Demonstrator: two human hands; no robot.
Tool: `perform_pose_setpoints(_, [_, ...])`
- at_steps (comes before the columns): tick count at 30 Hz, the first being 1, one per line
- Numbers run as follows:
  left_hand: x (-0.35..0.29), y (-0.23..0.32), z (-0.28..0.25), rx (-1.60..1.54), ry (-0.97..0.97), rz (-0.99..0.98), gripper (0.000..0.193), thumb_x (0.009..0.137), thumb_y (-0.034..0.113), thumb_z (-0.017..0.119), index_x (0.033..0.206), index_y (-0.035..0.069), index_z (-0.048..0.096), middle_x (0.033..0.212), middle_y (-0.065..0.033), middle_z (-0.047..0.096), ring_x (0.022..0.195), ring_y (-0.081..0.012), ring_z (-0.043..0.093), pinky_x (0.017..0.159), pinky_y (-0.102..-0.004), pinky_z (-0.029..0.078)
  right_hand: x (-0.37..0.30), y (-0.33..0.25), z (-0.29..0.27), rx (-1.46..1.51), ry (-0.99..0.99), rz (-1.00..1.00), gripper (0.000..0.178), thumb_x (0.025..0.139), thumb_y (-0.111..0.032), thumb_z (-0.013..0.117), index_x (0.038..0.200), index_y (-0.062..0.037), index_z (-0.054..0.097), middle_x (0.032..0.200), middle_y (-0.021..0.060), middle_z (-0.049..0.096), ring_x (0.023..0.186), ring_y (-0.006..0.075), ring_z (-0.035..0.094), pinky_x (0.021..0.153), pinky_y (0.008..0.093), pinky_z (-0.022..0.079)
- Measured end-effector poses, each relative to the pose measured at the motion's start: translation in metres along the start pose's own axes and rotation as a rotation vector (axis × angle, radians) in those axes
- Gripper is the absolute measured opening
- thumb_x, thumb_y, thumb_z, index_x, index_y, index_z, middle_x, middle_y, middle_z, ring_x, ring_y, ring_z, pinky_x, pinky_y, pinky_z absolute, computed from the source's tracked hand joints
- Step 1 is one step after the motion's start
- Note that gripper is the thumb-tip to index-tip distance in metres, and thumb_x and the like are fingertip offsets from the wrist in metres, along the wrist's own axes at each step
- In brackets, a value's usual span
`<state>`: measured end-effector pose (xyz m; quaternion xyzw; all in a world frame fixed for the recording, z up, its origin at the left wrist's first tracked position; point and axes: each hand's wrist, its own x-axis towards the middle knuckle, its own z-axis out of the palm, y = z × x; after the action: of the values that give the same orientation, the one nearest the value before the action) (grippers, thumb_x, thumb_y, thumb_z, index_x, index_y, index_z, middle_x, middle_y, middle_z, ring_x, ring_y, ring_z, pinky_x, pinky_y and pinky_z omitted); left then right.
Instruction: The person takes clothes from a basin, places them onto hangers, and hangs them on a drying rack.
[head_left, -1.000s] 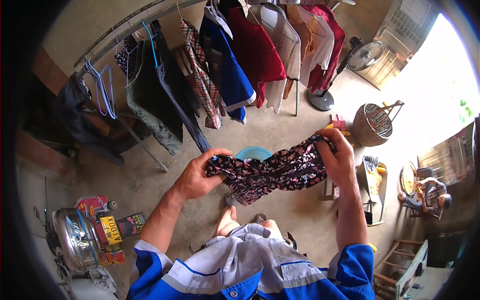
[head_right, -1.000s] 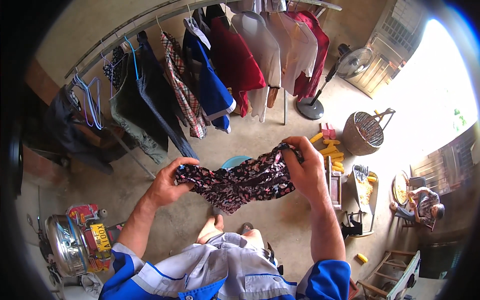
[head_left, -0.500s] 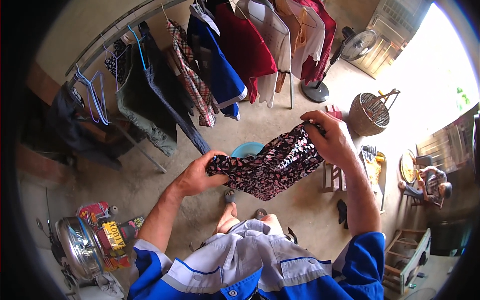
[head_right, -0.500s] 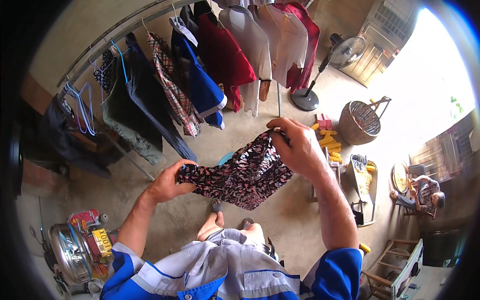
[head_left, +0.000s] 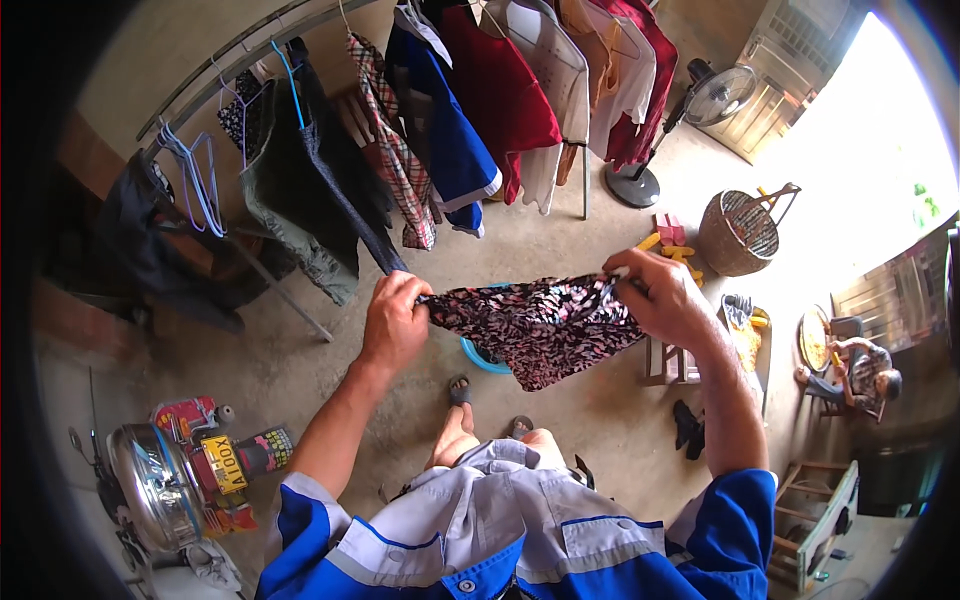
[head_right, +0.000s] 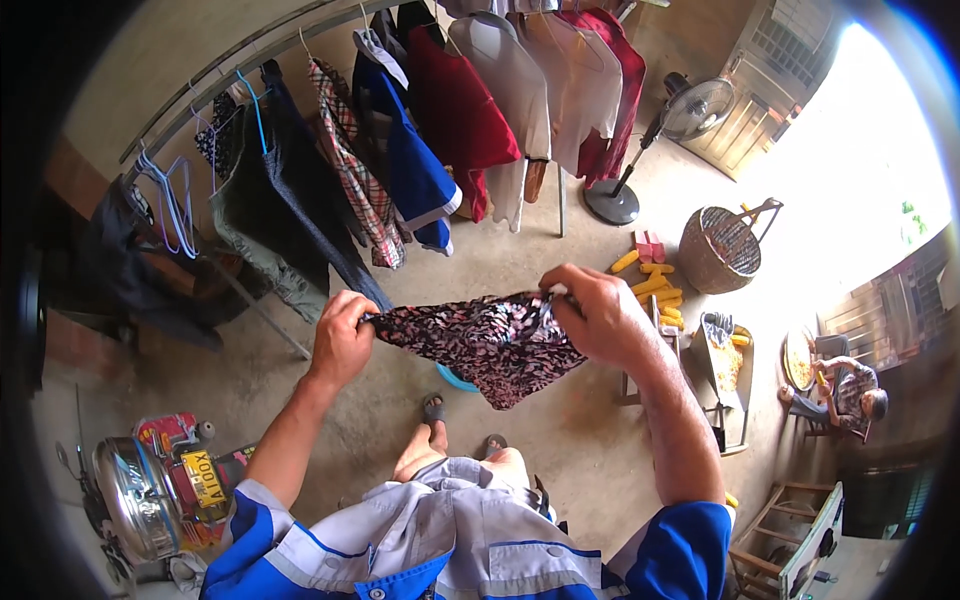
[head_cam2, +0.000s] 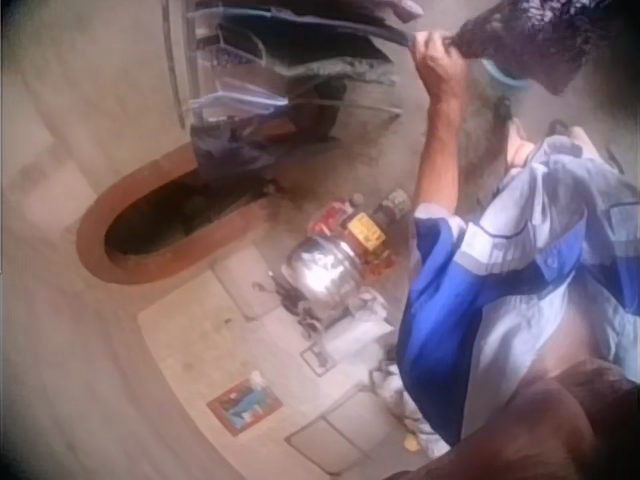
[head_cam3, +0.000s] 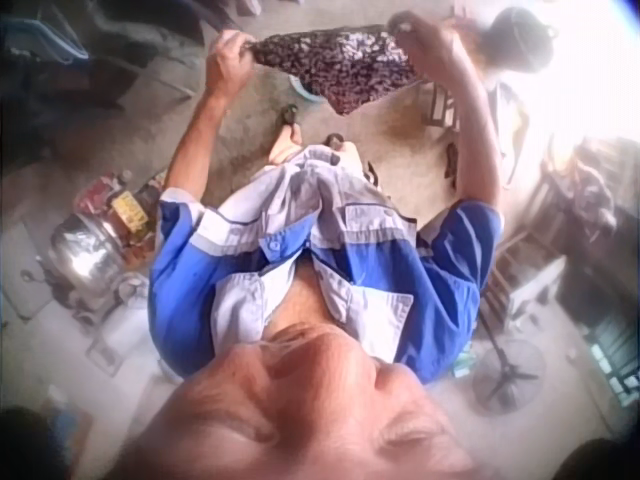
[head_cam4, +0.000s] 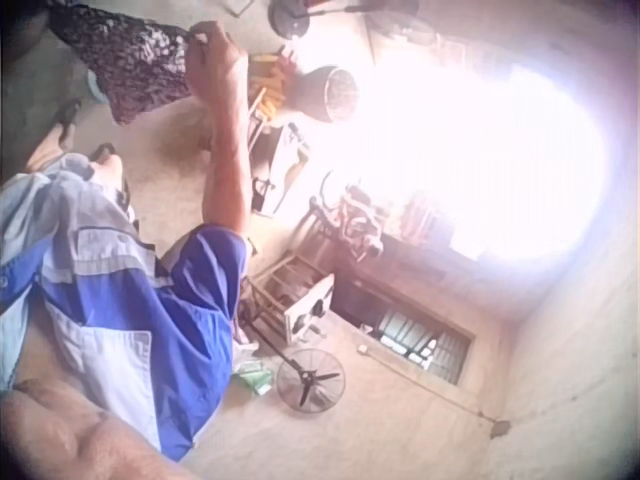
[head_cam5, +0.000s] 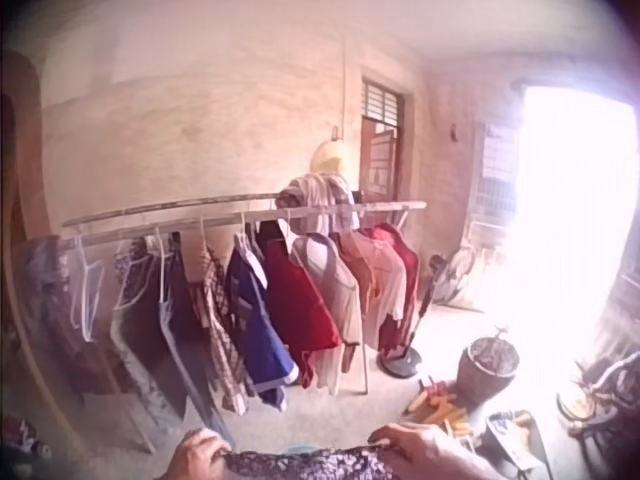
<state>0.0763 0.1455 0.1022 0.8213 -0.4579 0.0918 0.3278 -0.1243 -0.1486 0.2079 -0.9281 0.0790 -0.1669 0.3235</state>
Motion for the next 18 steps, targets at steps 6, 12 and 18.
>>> perform_pose_setpoints(6, [0.008, -0.015, 0.006, -0.471, 0.074, -0.716, 0.015, 0.092, 0.013, 0.059, 0.102, 0.004, 0.056, 0.087, -0.0097, 0.064, 0.073, -0.0190, 0.065, 0.058, -0.0350, 0.052, -0.005, 0.003, 0.003, -0.107, -0.040, -0.080, 0.020, 0.082, -0.018, 0.072, 0.088, -0.0004, 0.063, 0.081, 0.0157, 0.060, 0.069, 0.0334, 0.063, 0.067, 0.0406, 0.051])
perform_pose_setpoints(12, [0.028, 0.020, 0.019, -1.140, 0.078, -1.021, 0.046, 0.098, 0.048, 0.041, 0.115, 0.008, 0.057, 0.100, -0.0055, 0.066, 0.085, -0.0206, 0.067, 0.074, -0.0399, 0.059, 0.001, -0.013, 0.010, 0.043, -0.026, 0.060, 0.019, 0.084, -0.003, 0.060, 0.102, 0.0008, 0.056, 0.078, 0.0164, 0.060, 0.066, 0.0320, 0.062, 0.065, 0.0403, 0.050])
perform_pose_setpoints(18, [0.037, 0.022, 0.040, -1.473, 0.247, -0.784, 0.029, 0.099, 0.028, 0.048, 0.114, 0.006, 0.059, 0.104, -0.0060, 0.067, 0.094, -0.0213, 0.065, 0.086, -0.0367, 0.053, 0.006, -0.023, 0.017, 0.051, -0.393, 0.103, 0.027, 0.085, -0.015, 0.062, 0.109, -0.0024, 0.059, 0.080, 0.0202, 0.067, 0.078, 0.0332, 0.068, 0.072, 0.0406, 0.053])
